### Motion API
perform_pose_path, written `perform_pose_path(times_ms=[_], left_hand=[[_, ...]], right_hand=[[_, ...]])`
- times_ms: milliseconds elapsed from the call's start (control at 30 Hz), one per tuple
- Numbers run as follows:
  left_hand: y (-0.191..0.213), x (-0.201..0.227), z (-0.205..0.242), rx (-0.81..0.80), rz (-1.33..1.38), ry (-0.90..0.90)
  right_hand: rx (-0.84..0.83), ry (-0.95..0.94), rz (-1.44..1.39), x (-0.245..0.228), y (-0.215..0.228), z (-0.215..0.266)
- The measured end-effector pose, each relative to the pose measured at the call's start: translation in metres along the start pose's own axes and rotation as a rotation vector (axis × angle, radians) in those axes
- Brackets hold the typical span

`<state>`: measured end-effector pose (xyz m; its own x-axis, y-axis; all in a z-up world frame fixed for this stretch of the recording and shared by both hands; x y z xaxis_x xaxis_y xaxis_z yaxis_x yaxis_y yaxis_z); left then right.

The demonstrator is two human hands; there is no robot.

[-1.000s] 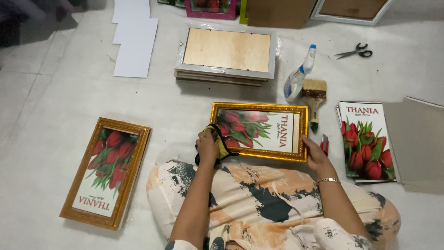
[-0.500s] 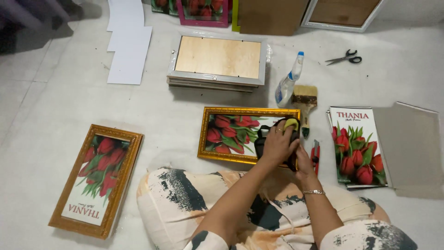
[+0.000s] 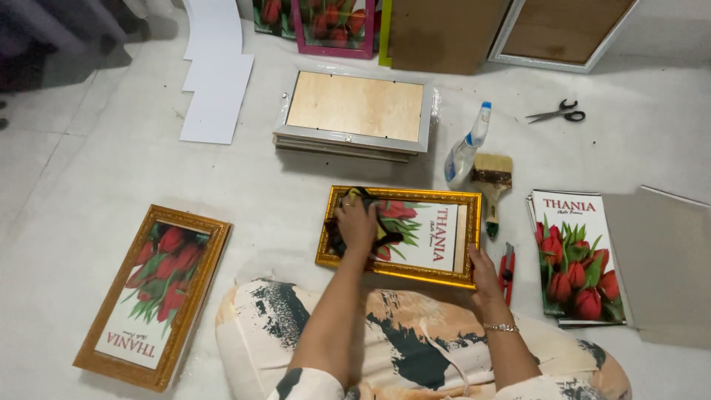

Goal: Cleaning and dusting picture frames and backing boards using a brush and a cloth

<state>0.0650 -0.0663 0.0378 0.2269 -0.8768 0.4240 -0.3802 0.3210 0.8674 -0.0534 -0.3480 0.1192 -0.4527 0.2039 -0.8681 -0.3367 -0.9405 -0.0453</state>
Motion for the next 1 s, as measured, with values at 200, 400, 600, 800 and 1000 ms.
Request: perform_pose_path(times_ms=[200, 400, 600, 800, 1000], left_hand=[[0.020, 0.145, 0.055, 0.025, 0.230, -0.293], [0.032, 0.166, 0.100, 0.052, 0.325, -0.619], [0.038, 0.067, 0.089, -0.075, 0.145, -0.655], [0.039, -0.056, 0.027, -0.112, -0.043, -0.158], [0.020, -0.020, 0.034, 0.011, -0.104, 0.021]], right_hand=[[0.005, 0.031, -0.032, 0.020, 0.011, -0.024], [0.017, 0.001, -0.165, 0.045, 0.021, -0.039], [0.067, -0.110, -0.011, -0.009, -0.013, 0.022], [0.039, -0.051, 0.019, -0.021, -0.021, 0.027], [0.009, 0.003, 0.006, -0.009, -0.017, 0.015]])
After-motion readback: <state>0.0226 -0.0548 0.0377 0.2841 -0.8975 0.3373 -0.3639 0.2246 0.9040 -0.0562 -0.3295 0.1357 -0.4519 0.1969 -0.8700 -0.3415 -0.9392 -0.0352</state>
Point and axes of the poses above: each hand's wrist, its own z-axis away from the middle knuckle, its own y-axis out of the back of the hand, x = y × z, the point moved 7 cm from there along -z, towards the middle knuckle, and after that the axes turned 5 degrees about x, right-handed, at the moved point
